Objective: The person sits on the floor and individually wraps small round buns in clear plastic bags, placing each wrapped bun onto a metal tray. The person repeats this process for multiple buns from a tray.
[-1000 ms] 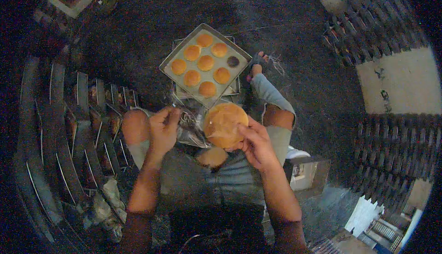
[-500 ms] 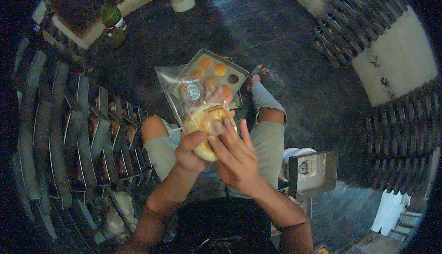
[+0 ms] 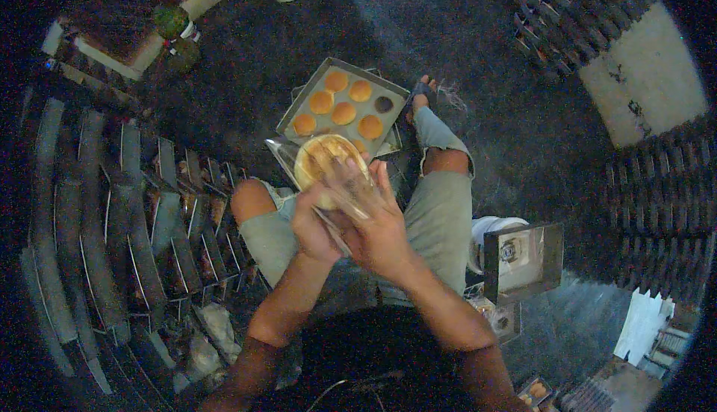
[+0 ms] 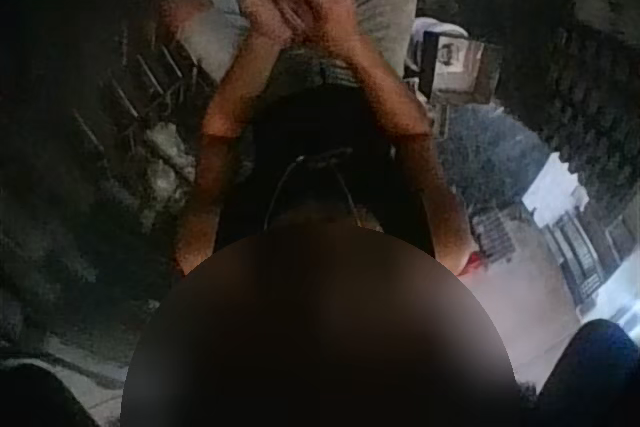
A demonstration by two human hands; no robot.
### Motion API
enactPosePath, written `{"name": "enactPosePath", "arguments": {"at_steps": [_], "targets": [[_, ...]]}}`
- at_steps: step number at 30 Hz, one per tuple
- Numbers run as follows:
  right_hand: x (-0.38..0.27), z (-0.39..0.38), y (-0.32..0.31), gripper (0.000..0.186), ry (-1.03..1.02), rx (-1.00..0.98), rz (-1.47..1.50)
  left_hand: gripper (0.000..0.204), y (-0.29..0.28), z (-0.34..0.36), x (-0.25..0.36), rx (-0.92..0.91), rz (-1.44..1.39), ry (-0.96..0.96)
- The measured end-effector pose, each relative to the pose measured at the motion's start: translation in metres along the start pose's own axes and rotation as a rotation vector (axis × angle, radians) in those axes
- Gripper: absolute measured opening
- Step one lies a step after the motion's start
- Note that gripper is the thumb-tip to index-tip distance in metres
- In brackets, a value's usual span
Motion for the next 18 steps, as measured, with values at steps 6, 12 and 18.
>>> {"name": "enactPosePath", "arguments": {"at_steps": [6,12,18], "targets": [[0.016,-0.01,0.018,0.027,0.068,-0.121,-0.023,0.067,-0.057,0.029,0.003,0.29,-0.349,0.05],[0.067,-0.064,-0.017,0.024,0.571,-0.449,0.416,0.082,-0.048,0.023,-0.021,0.205,-0.26,-0.132],[0.05,-0.046,0.018,0.016,0.348,-0.256,0.281,0.076,-0.05,0.04,-0.045,0.166,-0.161,-0.107]]}}
Point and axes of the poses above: each hand's wrist, its own z-axis towards the middle knuckle, its own y-axis out of the palm, x = y × z, the point moved 8 cm from there along z, towards the middle knuckle, and after that the axes turned 12 degrees about -z, right-handed, at the moved point
